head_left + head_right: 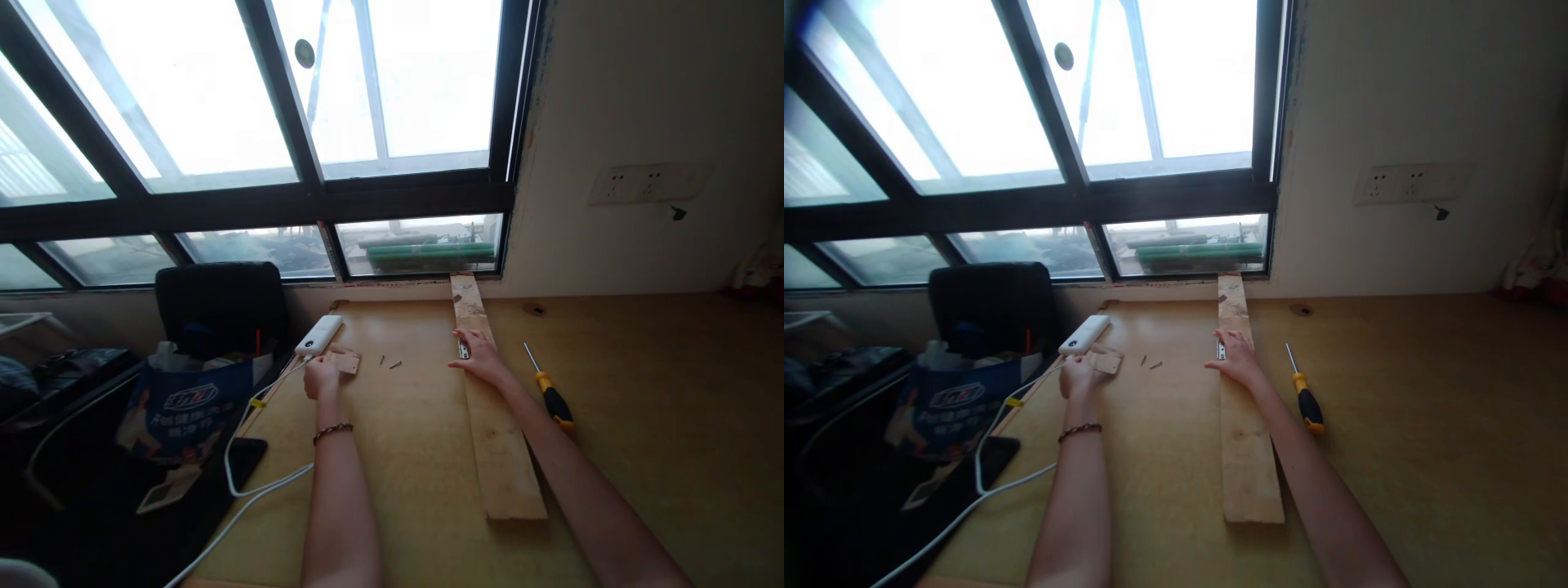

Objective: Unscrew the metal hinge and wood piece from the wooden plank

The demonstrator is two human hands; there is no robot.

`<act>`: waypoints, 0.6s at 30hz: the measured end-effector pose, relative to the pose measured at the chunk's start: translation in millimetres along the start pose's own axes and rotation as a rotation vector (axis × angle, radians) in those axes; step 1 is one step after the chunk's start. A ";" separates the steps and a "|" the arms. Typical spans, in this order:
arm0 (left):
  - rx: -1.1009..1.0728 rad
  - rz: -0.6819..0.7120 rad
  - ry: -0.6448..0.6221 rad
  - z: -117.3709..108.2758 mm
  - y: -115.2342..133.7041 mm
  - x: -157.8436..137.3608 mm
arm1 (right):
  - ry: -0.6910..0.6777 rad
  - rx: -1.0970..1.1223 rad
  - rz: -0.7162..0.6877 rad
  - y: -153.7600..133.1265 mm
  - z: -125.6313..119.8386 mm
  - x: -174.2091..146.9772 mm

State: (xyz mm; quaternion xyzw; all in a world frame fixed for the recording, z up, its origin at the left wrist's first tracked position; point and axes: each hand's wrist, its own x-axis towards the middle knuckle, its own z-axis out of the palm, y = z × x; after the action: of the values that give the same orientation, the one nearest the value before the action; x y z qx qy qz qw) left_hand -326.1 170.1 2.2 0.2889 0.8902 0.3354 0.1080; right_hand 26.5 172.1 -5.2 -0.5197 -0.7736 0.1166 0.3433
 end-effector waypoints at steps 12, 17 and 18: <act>0.103 0.105 -0.054 22.8 5.4 -27.6 | 0.009 0.017 -0.001 -1.0 -0.2 0.1; 0.101 0.150 -0.042 20.3 3.5 -31.3 | 0.013 0.014 -0.013 0.0 0.1 0.3; 0.106 0.158 -0.031 20.2 3.9 -31.9 | 0.014 0.014 -0.013 0.1 0.2 0.3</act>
State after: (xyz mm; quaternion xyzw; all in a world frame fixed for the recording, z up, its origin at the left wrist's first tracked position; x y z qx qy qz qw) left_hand -290.8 164.5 -10.5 0.3685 0.8794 0.2908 0.0794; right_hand 26.4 172.4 -5.3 -0.5129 -0.7739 0.1160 0.3529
